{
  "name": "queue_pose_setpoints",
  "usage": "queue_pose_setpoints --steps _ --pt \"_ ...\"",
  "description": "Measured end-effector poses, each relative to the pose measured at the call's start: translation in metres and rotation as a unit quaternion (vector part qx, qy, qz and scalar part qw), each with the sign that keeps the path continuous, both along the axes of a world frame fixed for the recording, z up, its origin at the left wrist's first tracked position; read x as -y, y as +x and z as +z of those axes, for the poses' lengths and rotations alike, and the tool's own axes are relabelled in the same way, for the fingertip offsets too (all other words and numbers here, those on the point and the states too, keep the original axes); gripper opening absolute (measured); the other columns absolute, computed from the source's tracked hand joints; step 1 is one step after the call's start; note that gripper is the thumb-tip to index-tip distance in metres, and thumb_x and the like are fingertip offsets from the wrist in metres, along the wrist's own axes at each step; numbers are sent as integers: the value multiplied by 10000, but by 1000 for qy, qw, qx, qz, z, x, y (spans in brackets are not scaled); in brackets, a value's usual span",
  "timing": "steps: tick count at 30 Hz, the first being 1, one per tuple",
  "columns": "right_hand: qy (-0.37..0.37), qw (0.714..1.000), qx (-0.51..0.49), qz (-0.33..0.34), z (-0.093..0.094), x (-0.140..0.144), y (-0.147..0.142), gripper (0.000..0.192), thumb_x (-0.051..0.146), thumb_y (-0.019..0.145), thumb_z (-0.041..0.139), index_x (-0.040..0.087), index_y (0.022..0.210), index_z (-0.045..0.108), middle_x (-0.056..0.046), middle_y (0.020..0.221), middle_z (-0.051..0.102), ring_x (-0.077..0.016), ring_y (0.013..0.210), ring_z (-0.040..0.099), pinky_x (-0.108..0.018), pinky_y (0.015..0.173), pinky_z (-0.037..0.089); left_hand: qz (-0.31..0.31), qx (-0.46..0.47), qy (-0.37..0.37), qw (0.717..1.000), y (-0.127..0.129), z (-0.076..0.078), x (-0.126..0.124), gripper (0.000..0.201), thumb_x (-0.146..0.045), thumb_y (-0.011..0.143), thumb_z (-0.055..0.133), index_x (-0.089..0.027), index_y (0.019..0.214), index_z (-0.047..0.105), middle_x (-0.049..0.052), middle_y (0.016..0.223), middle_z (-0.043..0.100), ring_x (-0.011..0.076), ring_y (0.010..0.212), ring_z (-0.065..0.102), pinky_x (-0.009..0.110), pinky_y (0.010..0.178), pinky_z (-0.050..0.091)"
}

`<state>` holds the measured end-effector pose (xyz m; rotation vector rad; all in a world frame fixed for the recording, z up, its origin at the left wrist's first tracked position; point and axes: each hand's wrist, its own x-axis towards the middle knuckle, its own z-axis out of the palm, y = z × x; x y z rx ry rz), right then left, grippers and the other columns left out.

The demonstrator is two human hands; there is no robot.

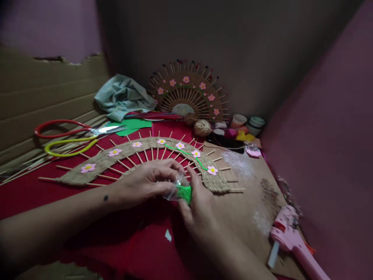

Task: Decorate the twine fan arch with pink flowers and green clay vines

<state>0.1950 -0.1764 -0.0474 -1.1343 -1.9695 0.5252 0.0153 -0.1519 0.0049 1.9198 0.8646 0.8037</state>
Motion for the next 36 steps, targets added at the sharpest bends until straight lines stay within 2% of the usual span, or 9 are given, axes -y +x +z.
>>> queue_pose_setpoints --steps 4,9,14,17,20,25,29,33,36 --pt "-31 1000 2 -4 0 0 2 604 212 777 481 68 1352 368 -207 1169 636 -286 978 661 -418 777 561 -14 -50 40 998 0 -2 -1 157 -94 785 651 -188 878 734 11 984 609 127 926 580 236 852 422" --pt "-50 999 -8 5 4 0 1 596 188 762 502 97 1337 379 -182 1209 617 -274 1054 630 -422 859 536 -49 -47 103 992 4 -11 2 89 -131 818 629 -159 830 713 44 1016 599 142 939 580 250 851 438" --pt "-39 999 20 29 10 4 -3 539 123 751 468 137 1289 437 -141 1194 631 -236 1047 633 -389 886 531 -20 -38 171 984 10 -19 6 142 -110 839 528 -141 799 661 72 997 574 152 897 567 284 812 458" --pt "-33 999 35 25 9 5 -3 561 155 770 468 88 1324 408 -180 1180 631 -262 1050 632 -420 881 533 -15 -24 91 995 8 -14 5 133 -116 809 537 -150 745 648 63 1035 572 158 927 568 288 817 470" --pt "-52 998 28 12 7 3 -1 585 208 803 462 89 1369 374 -202 1224 608 -308 1083 613 -490 881 520 -13 9 -84 996 3 -5 3 92 -160 776 596 -151 704 651 59 1049 602 175 936 590 275 776 489" --pt "-72 997 -4 -3 10 0 1 572 181 785 473 123 1352 419 -177 1261 596 -306 1123 592 -496 911 500 -9 177 -275 945 -9 6 -4 53 -182 746 660 -142 748 693 80 1115 641 190 913 635 278 779 505" --pt "-74 997 -14 -11 12 -1 1 546 188 782 480 118 1322 447 -174 1202 631 -297 1067 619 -488 887 506 -4 272 -303 913 -12 10 -9 186 -145 745 643 -76 896 726 130 888 712 166 742 652 248 680 519" --pt "-76 997 -11 -22 12 -2 1 518 221 792 502 138 1302 467 -164 1151 650 -298 1027 628 -487 865 502 -18 348 -300 888 -11 13 -10 148 -100 793 591 -52 849 719 138 842 721 165 671 665 232 575 536" --pt "-78 996 -11 -27 14 -2 1 473 222 794 517 168 1263 500 -137 1141 655 -284 1028 626 -468 876 496 16 405 -316 858 -11 16 -9 138 -27 779 581 -80 797 706 104 762 721 172 656 683 193 476 521"
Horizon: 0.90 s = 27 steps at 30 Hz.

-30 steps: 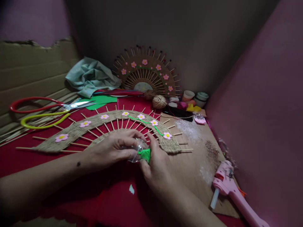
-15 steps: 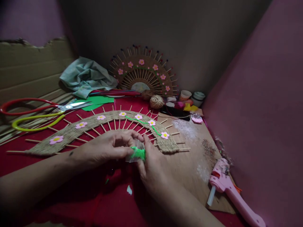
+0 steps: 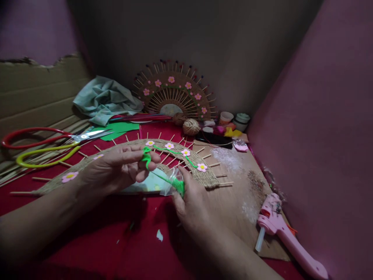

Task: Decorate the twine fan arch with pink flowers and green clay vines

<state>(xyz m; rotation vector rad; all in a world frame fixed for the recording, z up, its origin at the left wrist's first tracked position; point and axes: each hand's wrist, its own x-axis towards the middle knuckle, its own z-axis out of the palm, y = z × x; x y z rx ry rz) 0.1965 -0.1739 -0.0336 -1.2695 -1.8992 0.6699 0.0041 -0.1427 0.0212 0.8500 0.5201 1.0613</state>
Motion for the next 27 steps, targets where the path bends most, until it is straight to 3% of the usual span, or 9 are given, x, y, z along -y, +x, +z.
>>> queue_pose_setpoints --steps 6,10,14,18,23,27 --pt "10 1000 -7 -9 1 -1 2 455 229 799 515 186 1252 511 -131 1090 674 -274 999 639 -436 822 513 18 66 -31 997 -7 4 -1 155 31 766 556 -37 761 695 71 737 683 60 535 614 91 427 473" --pt "-1 1000 -23 -15 5 -2 2 417 249 797 536 203 1212 542 -122 1092 672 -276 1012 631 -433 843 496 46 80 -24 995 -8 2 -3 266 51 737 559 -141 845 708 23 735 660 54 536 587 113 458 476" --pt "-30 997 -64 -16 17 -2 2 376 294 797 578 202 1161 574 -88 1009 692 -236 872 651 -389 777 515 40 22 21 999 -5 -2 -7 243 36 690 590 -126 815 722 49 762 662 90 610 596 172 538 492" --pt "-42 996 -83 -9 24 -1 1 380 301 800 598 215 1170 575 -75 1015 684 -235 914 639 -380 781 519 2 -34 46 998 -2 -6 -6 142 -44 670 637 -77 781 720 84 776 659 137 693 606 220 614 493" --pt "-1 998 -63 7 19 -1 3 327 274 815 577 198 1133 571 -77 1024 673 -220 895 634 -366 783 514 -70 -136 -10 988 5 -11 4 229 -106 670 732 -144 890 679 34 769 663 111 654 601 234 655 477" --pt "62 998 10 -2 13 0 4 310 237 812 554 201 1120 556 -90 1042 664 -221 902 629 -373 800 497 -99 -217 28 971 12 -19 7 209 -229 718 741 -148 894 661 -1 681 626 76 573 545 177 550 410"
